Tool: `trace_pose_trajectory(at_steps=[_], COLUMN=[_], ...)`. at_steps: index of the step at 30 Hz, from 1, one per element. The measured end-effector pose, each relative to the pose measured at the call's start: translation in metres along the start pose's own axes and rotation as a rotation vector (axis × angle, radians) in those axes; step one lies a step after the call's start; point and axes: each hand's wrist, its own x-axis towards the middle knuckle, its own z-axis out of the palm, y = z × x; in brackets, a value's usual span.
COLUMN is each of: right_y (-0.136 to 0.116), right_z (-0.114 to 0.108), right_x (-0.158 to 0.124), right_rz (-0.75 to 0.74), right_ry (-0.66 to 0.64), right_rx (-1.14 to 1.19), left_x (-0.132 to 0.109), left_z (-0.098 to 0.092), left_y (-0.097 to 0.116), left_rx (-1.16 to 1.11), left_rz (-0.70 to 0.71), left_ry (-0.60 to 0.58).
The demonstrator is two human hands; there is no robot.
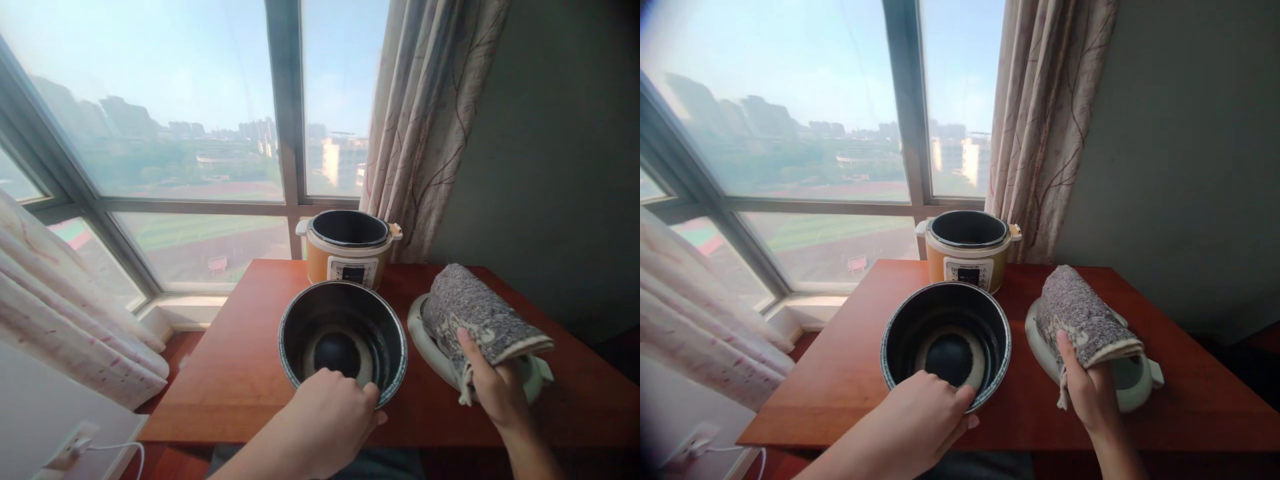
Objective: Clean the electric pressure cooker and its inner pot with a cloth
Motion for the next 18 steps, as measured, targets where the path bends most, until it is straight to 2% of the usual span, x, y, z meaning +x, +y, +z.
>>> trace_pose_trajectory(at_steps=[2,7,12,14,18], right_y=[0.001,0.003,-0.004,-0.01,-0.027], right_z=[0.012,0.047,0.061,0.065,0.075], right_x=[-0.009,-0.036,-0.053,-0.059,-0.071], right_rz=[0.024,0.115,0.23,0.232,0.156], right_ry=[-0.028,-0.197,-0.216,-0.264,-0.393], right_rx=[-0.025,0.064,0.189,0.209,0.172], left_x=[-0.003,-0.013,-0.023,-0.029,-0.04], left_z=[0.001,0.009,0.009,0.008,0.015], left_y=[0.0,0.0,-0.007,-0.01,-0.016], left_rx=[-0.017,-0.047,-0.171,-0.255,-0.388], left_rz=[0.016,0.006,-0.036,-0.06,-0.068], left_ry=[-0.004,0.032,0.048,0.128,0.364])
